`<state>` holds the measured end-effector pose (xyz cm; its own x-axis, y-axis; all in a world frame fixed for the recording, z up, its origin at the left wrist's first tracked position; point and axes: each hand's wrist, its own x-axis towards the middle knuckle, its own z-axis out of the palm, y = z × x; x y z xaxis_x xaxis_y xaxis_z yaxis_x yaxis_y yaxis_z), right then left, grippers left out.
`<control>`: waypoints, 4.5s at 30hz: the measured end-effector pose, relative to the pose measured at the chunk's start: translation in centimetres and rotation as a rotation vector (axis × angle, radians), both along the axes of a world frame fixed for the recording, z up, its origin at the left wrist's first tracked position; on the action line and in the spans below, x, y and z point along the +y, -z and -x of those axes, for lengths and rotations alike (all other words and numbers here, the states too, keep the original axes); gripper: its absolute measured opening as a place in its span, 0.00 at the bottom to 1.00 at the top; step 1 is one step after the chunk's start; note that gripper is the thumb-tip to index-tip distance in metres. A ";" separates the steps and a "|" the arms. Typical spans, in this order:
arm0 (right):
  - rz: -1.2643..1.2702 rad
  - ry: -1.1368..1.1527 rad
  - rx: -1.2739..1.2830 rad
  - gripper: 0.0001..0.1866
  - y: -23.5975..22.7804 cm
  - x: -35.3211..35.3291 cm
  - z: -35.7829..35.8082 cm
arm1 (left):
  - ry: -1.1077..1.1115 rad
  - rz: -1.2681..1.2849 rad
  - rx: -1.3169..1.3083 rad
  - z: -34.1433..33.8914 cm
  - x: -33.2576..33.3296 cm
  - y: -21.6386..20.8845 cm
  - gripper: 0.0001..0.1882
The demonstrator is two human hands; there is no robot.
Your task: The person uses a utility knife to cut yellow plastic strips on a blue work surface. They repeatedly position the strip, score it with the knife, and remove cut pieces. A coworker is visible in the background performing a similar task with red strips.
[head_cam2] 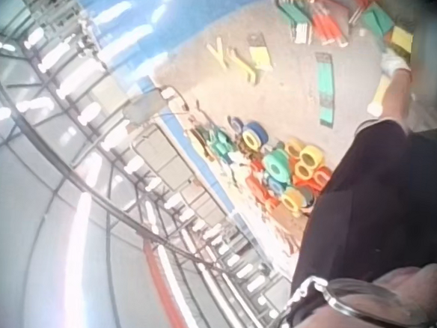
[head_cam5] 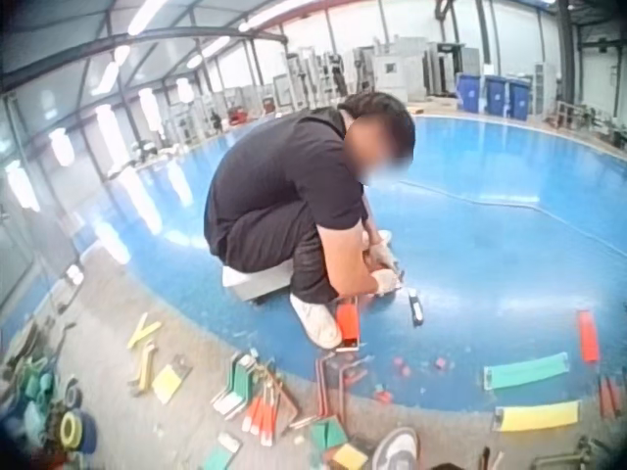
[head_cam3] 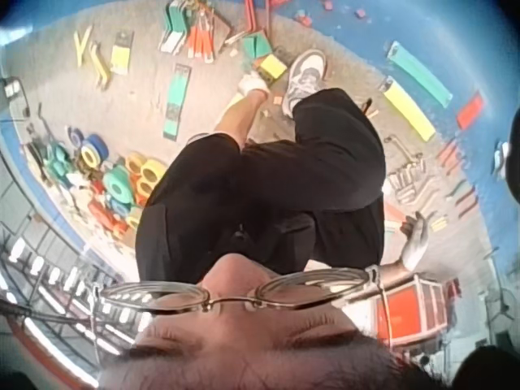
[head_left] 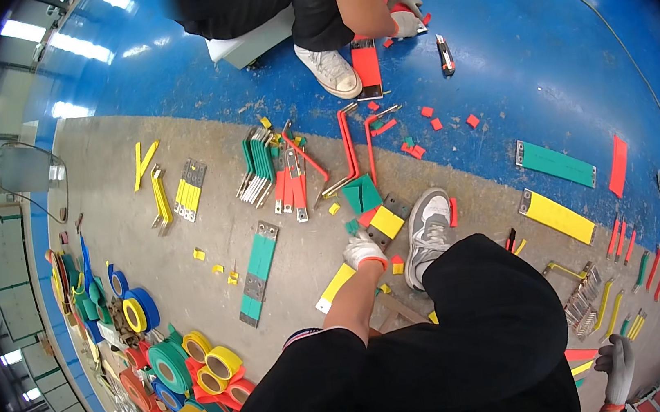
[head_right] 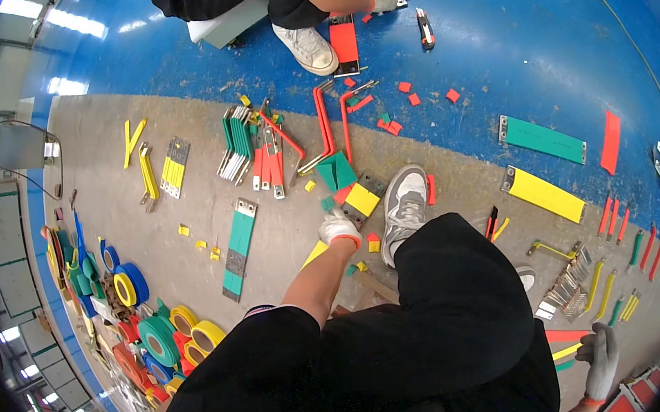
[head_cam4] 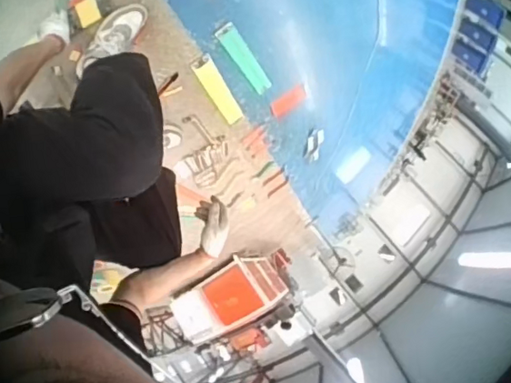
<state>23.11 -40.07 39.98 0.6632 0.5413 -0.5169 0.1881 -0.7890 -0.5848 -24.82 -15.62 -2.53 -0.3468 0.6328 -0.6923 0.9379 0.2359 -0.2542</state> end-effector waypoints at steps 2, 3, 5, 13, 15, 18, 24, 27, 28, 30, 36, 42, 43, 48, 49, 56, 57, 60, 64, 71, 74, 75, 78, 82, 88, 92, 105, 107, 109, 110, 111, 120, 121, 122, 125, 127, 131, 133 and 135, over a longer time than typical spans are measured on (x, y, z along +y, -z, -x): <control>-0.013 -0.006 -0.012 0.20 -0.2 0.7 0.2 | -0.009 -0.003 0.001 -0.1 0.1 -0.2 0.29; -0.017 0.000 0.005 0.20 0.0 0.5 0.4 | -0.004 -0.003 -0.001 -0.1 0.0 -0.2 0.30; -0.053 0.015 0.030 0.21 0.6 0.5 0.1 | -0.126 -0.100 -0.031 1.5 0.3 0.8 0.34; -0.027 0.013 -0.013 0.18 -1.5 1.0 -0.2 | -0.089 -0.064 -0.082 -0.1 -0.8 3.1 0.41; -0.005 0.023 0.012 0.19 -1.0 1.9 0.0 | 0.022 -0.065 0.024 1.2 0.0 2.7 0.44; 0.014 0.048 -0.005 0.19 -1.9 1.5 0.7 | 0.034 -0.001 -0.022 -1.4 -0.1 0.0 0.46; 0.012 0.047 0.010 0.20 -1.8 1.8 0.9 | 0.041 -0.069 -0.022 0.1 0.1 0.4 0.47; 0.019 0.053 0.013 0.20 -1.9 2.1 1.1 | 0.015 -0.056 -0.036 0.2 0.0 0.3 0.47; 0.018 0.057 0.017 0.20 -1.9 2.1 1.0 | 0.004 -0.054 -0.039 0.2 0.1 0.2 0.47; 0.007 0.057 0.021 0.20 -2.0 1.9 0.9 | 0.004 -0.050 -0.038 0.0 0.2 -0.1 0.47; 0.028 0.049 0.011 0.20 -2.0 2.2 0.9 | 0.030 -0.042 -0.021 -0.1 0.2 -0.2 0.48; 0.032 0.064 0.012 0.20 -2.2 2.1 0.7 | 0.051 -0.060 -0.010 -0.2 0.3 0.1 0.48; 0.032 0.071 0.015 0.20 -2.2 2.1 0.8 | 0.047 -0.058 -0.010 0.0 0.3 0.0 0.48; 0.055 0.082 -0.002 0.20 -2.5 2.0 1.0 | -0.013 0.030 -0.035 -1.1 0.5 -1.3 0.54; 0.053 0.078 0.001 0.20 -2.4 2.0 1.0 | 0.000 -0.006 -0.024 -0.9 0.3 -1.1 0.52; 0.043 0.062 0.004 0.21 -2.2 1.7 0.9 | 0.015 -0.017 0.001 -0.9 0.3 -1.1 0.52; 0.049 0.065 0.003 0.21 -2.2 1.8 0.9 | 0.019 -0.010 0.005 -0.9 0.3 -1.0 0.52; 0.053 0.063 -0.001 0.21 -2.5 2.1 1.0 | 0.023 0.001 0.014 -0.7 0.4 -0.4 0.51; 0.047 0.070 0.006 0.20 -2.3 1.7 0.8 | 0.029 0.000 0.003 -0.5 0.5 0.1 0.49; 0.041 0.057 0.000 0.19 -2.2 2.0 1.1 | 0.029 -0.037 -0.003 -0.3 0.0 0.0 0.48; 0.020 0.059 0.001 0.19 -2.3 1.9 1.4 | 0.012 -0.038 -0.022 -0.1 0.3 -0.2 0.48; 0.023 0.056 0.000 0.18 -2.2 2.0 1.4 | 0.030 -0.038 -0.017 0.0 0.2 0.4 0.48; 0.026 0.050 -0.007 0.19 -2.2 1.5 1.0 | 0.021 -0.041 -0.028 0.2 0.3 0.9 0.49; 0.026 0.045 -0.001 0.19 -1.9 1.5 0.9 | 0.001 -0.047 -0.035 -0.1 -0.1 0.5 0.49; -0.010 0.003 -0.023 0.18 -2.0 1.9 1.1 | -0.106 -0.079 -0.073 0.5 0.4 1.1 0.43; -0.004 0.016 -0.011 0.19 -1.2 0.2 0.9 | -0.096 -0.043 -0.013 -0.5 0.4 1.0 0.52; 0.062 -0.072 -0.015 0.21 0.0 0.6 1.0 | -0.089 -0.023 -0.022 0.5 -0.1 0.5 0.40; 0.063 -0.108 -0.025 0.23 0.2 0.1 0.0 | -0.077 -0.091 -0.068 1.0 0.1 0.9 0.38; 0.060 -0.041 -0.042 0.21 0.2 -0.8 -0.4 | 0.036 -0.094 -0.189 0.8 -0.9 -0.9 0.39; 0.055 -0.031 -0.023 0.21 0.5 -1.0 -0.6 | 0.019 -0.121 -0.248 2.0 -1.3 -1.5 0.39; 0.051 -0.019 -0.003 0.21 0.9 -1.1 -0.9 | 0.003 -0.148 -0.308 3.6 -1.7 -2.1 0.38; 0.146 -0.053 -0.129 0.18 3.0 -4.3 -4.5 | -0.153 -0.264 -0.247 16.2 -6.5 -3.5 0.34; 0.145 -0.062 -0.124 0.18 2.9 -3.8 -3.9 | -0.163 -0.232 -0.189 17.9 -7.2 -3.1 0.35; 0.165 -0.093 -0.151 0.18 2.7 -3.7 -3.8 | -0.175 -0.193 -0.157 19.6 -7.7 -2.8 0.38; 0.257 -0.169 -0.239 0.20 0.7 -2.1 -2.2 | -0.239 -0.095 -0.093 22.0 -8.7 -2.6 0.44; 0.351 -0.226 -0.245 0.24 -1.6 1.8 3.8 | -0.182 -0.012 0.007 26.5 -10.1 -2.6 0.48; 0.409 -0.298 -0.357 0.22 -2.9 0.3 3.8 | -0.271 -0.292 -0.032 24.0 -9.7 -4.1 0.45; 0.356 -0.249 -0.416 0.21 -3.4 0.6 5.2 | -0.313 -0.239 -0.171 22.6 -7.9 -7.1 0.45; 0.331 -0.214 -0.411 0.21 -3.5 0.6 6.1 | -0.294 -0.187 -0.233 22.9 -8.8 -5.5 0.48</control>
